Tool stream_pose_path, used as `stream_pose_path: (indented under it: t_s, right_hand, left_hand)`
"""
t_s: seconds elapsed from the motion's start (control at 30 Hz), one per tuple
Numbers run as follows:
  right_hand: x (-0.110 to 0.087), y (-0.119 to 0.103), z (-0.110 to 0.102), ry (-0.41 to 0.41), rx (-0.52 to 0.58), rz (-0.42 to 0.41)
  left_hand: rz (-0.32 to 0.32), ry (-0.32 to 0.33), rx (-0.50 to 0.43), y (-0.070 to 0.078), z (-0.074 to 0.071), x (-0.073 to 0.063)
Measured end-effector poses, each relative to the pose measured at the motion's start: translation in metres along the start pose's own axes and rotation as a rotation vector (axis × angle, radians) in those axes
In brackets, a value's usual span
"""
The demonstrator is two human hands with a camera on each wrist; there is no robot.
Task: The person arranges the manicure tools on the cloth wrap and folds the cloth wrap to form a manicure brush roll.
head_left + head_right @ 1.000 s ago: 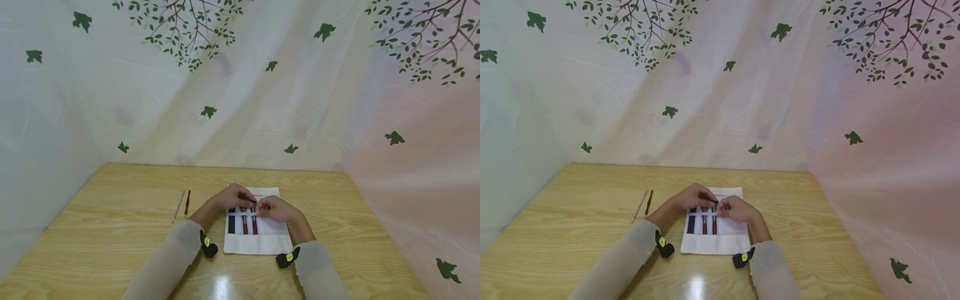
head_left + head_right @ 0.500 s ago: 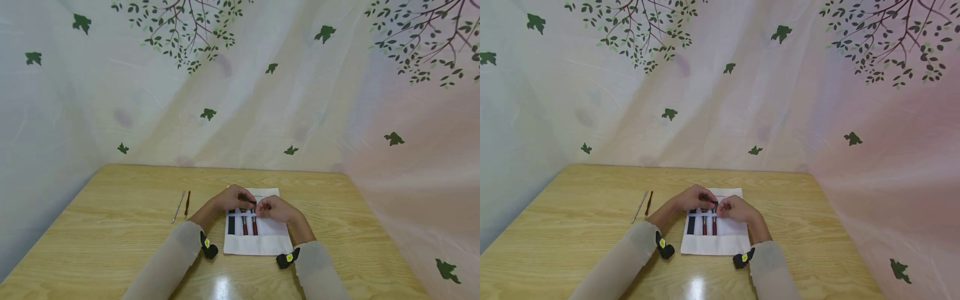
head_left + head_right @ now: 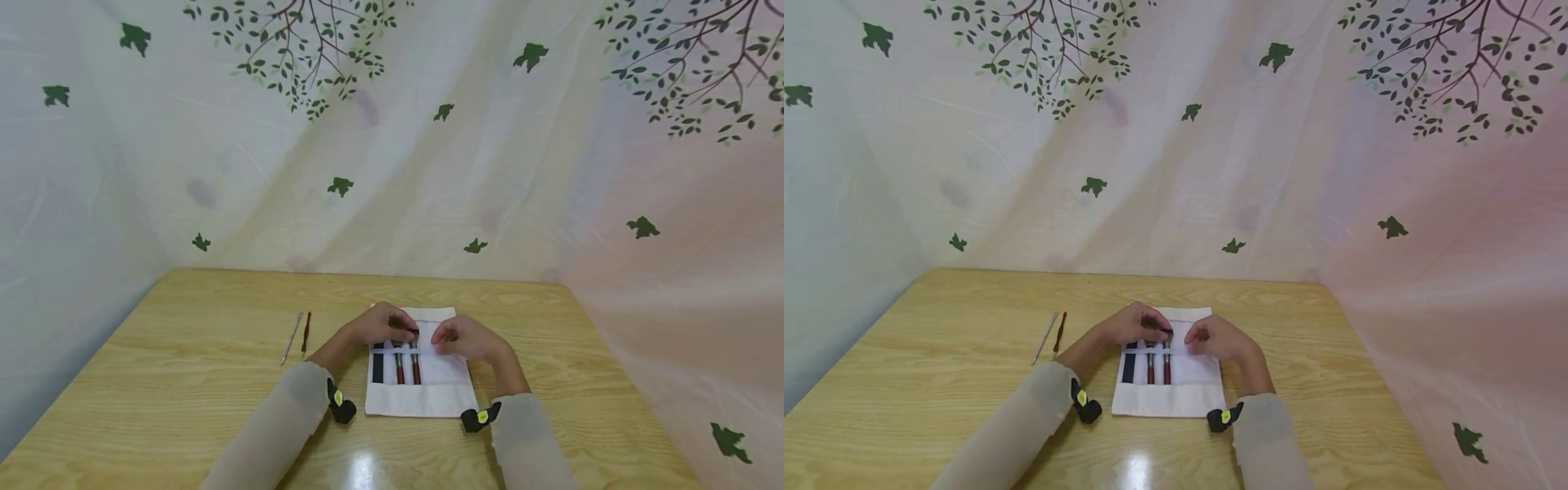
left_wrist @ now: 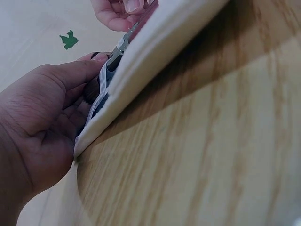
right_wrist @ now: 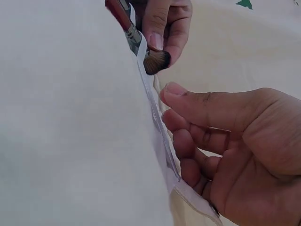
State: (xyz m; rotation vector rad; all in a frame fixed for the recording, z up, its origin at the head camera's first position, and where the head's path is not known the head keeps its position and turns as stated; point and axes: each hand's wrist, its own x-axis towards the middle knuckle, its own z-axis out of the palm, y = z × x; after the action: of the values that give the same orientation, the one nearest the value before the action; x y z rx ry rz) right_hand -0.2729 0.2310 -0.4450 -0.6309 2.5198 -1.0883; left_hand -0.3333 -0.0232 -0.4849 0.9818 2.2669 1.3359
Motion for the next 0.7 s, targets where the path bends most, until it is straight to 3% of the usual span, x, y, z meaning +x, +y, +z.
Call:
stream_pose_path:
  t_s: [0.7]
  right_hand:
    - [0.0025, 0.0025, 0.0053, -0.039, 0.028, 0.063]
  left_hand:
    - [-0.008, 0.008, -0.012, 0.0029, 0.0024, -0.0037]
